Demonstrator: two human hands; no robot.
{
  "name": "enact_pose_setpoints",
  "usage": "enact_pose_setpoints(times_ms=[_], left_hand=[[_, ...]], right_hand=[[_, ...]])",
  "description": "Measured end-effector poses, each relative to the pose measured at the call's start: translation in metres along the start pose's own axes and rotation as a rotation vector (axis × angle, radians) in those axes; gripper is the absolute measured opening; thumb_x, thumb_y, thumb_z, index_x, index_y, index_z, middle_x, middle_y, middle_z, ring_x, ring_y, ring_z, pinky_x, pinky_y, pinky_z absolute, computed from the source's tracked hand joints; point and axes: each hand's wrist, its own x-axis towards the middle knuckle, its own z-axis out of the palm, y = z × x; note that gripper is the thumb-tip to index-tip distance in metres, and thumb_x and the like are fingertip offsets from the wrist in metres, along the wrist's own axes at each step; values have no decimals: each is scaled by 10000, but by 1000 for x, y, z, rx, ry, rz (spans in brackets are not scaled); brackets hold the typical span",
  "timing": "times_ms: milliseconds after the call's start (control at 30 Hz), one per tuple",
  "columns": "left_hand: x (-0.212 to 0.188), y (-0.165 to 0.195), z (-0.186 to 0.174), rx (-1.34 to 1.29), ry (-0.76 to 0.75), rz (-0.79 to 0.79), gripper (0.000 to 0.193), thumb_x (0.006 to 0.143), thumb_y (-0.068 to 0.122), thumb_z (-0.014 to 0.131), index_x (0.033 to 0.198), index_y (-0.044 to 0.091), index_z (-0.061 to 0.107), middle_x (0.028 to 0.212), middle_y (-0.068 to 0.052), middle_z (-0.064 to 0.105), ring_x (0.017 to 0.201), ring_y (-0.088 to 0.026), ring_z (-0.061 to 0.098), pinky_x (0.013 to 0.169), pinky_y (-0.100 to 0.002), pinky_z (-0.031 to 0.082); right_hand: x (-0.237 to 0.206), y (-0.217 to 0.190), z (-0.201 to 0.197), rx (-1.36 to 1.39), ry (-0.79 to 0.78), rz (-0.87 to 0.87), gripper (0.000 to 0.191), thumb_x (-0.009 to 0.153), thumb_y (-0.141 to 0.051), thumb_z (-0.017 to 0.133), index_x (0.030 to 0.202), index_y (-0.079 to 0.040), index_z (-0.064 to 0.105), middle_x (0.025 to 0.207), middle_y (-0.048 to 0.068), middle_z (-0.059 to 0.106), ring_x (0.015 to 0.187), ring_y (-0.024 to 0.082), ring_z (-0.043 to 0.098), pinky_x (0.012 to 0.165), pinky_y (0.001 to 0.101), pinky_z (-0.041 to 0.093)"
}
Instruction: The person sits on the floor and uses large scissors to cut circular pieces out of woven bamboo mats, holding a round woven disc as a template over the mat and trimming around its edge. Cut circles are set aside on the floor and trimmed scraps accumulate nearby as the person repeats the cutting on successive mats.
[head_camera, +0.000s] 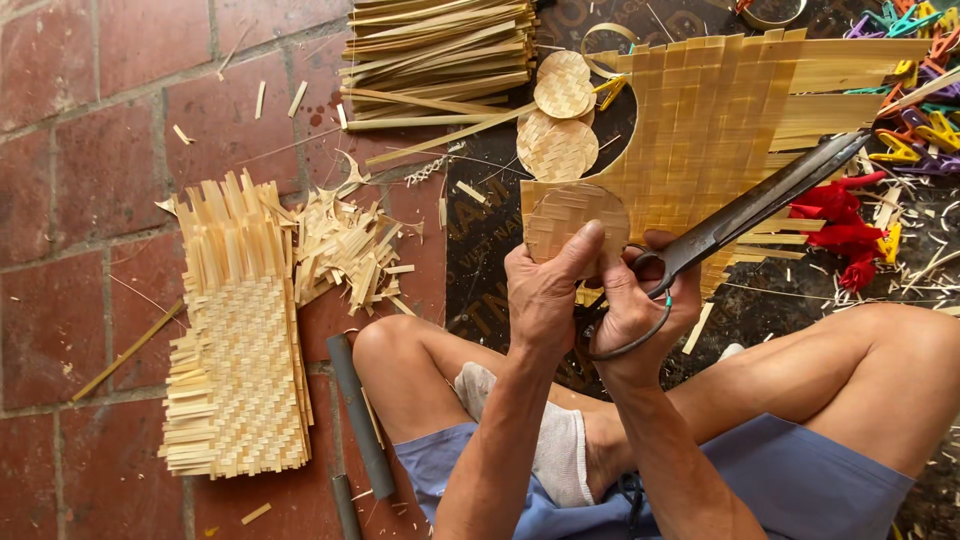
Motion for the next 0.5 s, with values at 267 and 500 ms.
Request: enact_pose_setpoints(times_ms=[267, 500], left_hand=[[13, 27, 10, 53, 9, 134, 254, 890, 112, 814, 1090, -27, 744, 1002, -66, 756, 850, -126, 698, 810, -281, 576], [5, 42, 5, 173, -41, 119, 242, 900, 118, 810, 1072, -43, 758, 974, -86, 770, 837, -142, 714, 804, -297, 586]], right_hand=[[-9, -37, -55, 60, -414, 185, 392, 966, -62, 584, 1349, -3, 525, 1049, 88, 678, 861, 131, 659, 787, 304, 565], [-26, -32, -113, -269, -706, 526, 505, 884, -50, 612, 1386, -34, 553, 1037, 48, 696, 857, 134, 635, 723, 303, 546]])
